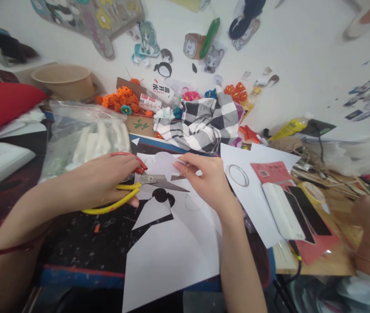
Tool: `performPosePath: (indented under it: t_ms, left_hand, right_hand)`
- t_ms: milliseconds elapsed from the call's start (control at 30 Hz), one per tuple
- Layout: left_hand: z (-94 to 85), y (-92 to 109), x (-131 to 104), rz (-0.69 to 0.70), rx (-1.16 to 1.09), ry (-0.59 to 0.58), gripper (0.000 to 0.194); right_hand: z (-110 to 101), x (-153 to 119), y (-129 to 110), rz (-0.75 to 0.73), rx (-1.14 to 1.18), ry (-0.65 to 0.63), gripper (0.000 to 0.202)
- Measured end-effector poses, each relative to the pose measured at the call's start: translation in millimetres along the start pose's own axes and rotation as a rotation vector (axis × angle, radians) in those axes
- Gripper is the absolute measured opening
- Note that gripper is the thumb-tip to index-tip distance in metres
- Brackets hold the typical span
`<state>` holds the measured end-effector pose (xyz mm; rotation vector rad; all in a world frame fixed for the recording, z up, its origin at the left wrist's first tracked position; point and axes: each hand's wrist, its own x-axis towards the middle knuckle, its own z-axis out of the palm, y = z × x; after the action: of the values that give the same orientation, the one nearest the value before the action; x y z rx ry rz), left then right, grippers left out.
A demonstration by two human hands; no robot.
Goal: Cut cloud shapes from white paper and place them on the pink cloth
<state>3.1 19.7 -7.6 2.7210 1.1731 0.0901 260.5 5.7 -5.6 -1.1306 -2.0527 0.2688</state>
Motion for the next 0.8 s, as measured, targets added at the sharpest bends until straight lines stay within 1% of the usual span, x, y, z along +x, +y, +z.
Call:
performPosePath:
  t_ms: [433, 800]
  left_hand:
    - [0.2, -0.3, 0.4, 0.027, -0.018, 0.016, 0.051]
    - [-0.6, 1.4, -0.7, 0.024, -0.011, 0.014, 0.048]
  right_hand:
    - [0.0, 0.7, -0.4, 0.004, -0.011, -0.004, 0.015]
    - [-0.3, 0.3, -0.7, 0.001, -0.025, -0.004, 0.016]
